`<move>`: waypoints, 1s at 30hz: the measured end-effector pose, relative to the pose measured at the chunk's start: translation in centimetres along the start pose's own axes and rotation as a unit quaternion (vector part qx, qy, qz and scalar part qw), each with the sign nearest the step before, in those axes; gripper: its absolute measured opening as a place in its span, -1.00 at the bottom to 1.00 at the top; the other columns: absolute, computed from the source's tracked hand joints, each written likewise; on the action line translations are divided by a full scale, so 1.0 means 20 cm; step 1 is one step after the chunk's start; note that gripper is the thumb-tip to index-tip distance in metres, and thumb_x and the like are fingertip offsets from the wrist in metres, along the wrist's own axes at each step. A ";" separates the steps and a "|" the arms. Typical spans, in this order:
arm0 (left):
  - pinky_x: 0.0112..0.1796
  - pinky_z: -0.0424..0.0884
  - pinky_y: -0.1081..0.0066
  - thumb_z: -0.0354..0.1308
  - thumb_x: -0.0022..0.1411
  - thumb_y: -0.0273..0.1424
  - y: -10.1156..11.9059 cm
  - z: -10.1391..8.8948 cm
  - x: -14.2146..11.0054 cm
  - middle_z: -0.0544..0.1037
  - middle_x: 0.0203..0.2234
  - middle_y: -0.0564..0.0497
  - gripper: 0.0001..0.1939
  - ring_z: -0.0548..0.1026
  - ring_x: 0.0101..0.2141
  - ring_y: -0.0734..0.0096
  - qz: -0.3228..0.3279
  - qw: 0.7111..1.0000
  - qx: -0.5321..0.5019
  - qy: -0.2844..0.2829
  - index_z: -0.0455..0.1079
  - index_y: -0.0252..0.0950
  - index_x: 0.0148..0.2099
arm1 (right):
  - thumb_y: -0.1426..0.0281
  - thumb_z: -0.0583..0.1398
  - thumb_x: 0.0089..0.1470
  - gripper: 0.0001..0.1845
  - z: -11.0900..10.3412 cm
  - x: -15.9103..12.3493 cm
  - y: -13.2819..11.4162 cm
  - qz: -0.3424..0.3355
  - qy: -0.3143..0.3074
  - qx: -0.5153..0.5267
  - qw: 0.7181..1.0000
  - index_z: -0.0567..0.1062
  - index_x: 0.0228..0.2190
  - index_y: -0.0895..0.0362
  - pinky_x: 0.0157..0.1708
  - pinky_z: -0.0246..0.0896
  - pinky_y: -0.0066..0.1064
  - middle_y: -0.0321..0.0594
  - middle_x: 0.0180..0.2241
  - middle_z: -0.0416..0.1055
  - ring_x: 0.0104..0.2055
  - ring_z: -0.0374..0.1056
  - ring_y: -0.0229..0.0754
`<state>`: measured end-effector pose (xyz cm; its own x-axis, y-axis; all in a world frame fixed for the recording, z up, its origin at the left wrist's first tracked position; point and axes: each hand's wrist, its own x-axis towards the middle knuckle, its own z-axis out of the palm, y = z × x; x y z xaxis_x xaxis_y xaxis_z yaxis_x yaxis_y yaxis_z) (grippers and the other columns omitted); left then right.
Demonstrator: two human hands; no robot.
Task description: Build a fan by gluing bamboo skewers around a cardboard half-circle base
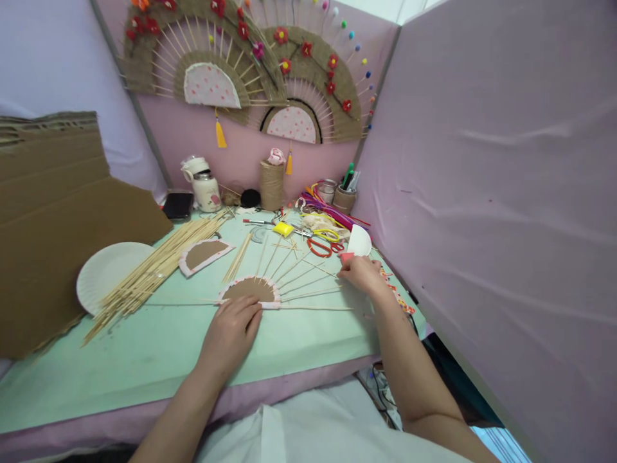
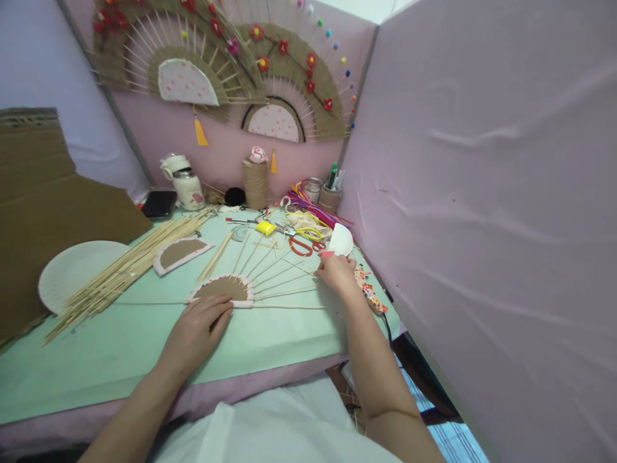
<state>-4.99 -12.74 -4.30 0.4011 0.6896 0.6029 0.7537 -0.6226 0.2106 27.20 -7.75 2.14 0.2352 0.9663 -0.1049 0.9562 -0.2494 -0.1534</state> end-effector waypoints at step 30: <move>-0.03 0.41 0.17 0.01 0.36 -0.42 0.03 -0.02 0.00 0.63 -0.14 -0.05 -0.76 0.55 -0.08 0.24 -0.011 1.000 -0.011 0.018 0.52 -0.25 -0.15 | 0.39 0.02 0.19 -0.71 -0.04 -0.39 0.09 0.090 0.113 -0.070 0.987 0.53 -0.36 0.12 -0.22 0.02 -0.20 -0.01 -0.19 0.52 -0.09 0.35 0.07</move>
<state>-4.72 -13.25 -3.89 0.3655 0.6893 0.6255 0.7500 -0.6161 0.2407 27.19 -15.71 3.49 0.4220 0.9004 0.1063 0.9060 -0.4231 -0.0129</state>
